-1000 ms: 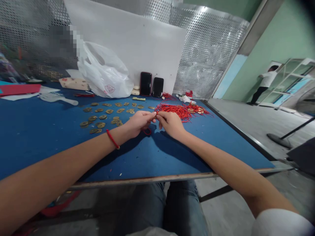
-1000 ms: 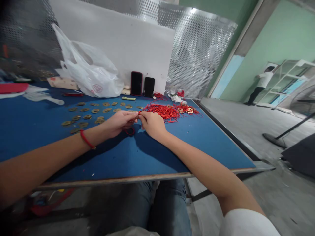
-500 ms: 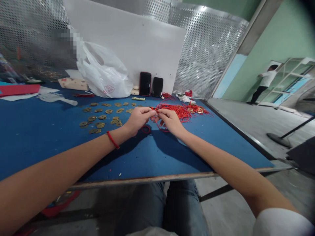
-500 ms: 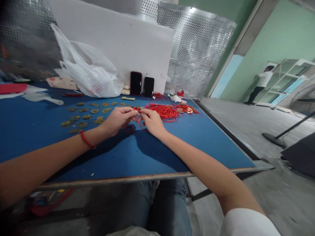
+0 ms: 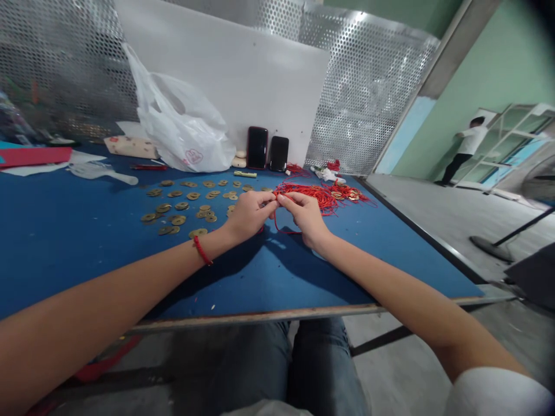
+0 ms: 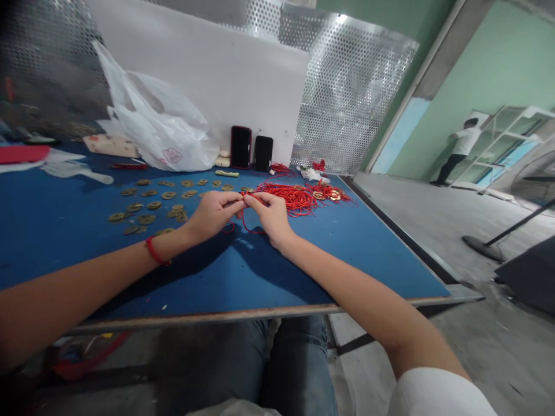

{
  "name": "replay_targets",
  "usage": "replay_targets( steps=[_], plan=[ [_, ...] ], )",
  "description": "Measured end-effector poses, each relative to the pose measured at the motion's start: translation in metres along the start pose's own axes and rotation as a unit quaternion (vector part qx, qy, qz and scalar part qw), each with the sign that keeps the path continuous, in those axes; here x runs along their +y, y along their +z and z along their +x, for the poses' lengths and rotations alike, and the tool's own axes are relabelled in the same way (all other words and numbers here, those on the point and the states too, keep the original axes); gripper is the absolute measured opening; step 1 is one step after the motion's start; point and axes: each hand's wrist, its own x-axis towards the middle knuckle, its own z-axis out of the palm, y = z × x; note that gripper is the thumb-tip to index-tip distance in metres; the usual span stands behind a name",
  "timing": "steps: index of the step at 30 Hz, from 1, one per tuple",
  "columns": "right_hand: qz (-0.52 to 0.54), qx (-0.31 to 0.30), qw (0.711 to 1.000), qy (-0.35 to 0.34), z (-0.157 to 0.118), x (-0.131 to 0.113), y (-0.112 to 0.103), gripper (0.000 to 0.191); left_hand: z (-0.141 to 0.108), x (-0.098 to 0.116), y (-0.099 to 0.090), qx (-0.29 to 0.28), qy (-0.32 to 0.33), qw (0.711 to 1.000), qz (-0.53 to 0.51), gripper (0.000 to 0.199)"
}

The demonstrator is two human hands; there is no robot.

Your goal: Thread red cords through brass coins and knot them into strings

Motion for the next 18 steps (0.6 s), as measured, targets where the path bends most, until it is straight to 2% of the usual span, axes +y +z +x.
replay_targets(
  steps=[4,11,18],
  plan=[
    [-0.002,0.031,0.999,-0.013,0.0011,0.0017,0.0005,0.016,-0.0012,-0.0001,0.0011,-0.007,0.015,0.999,0.029,0.032],
    [-0.041,0.050,0.997,-0.033,0.0045,0.0065,-0.0007,0.013,-0.0034,0.0015,0.0024,-0.021,0.047,0.994,0.095,0.033],
    [-0.040,0.059,0.997,-0.020,0.0071,0.0044,-0.0022,0.012,-0.0037,0.0009,-0.0001,0.026,0.004,0.994,0.107,0.037]
  ],
)
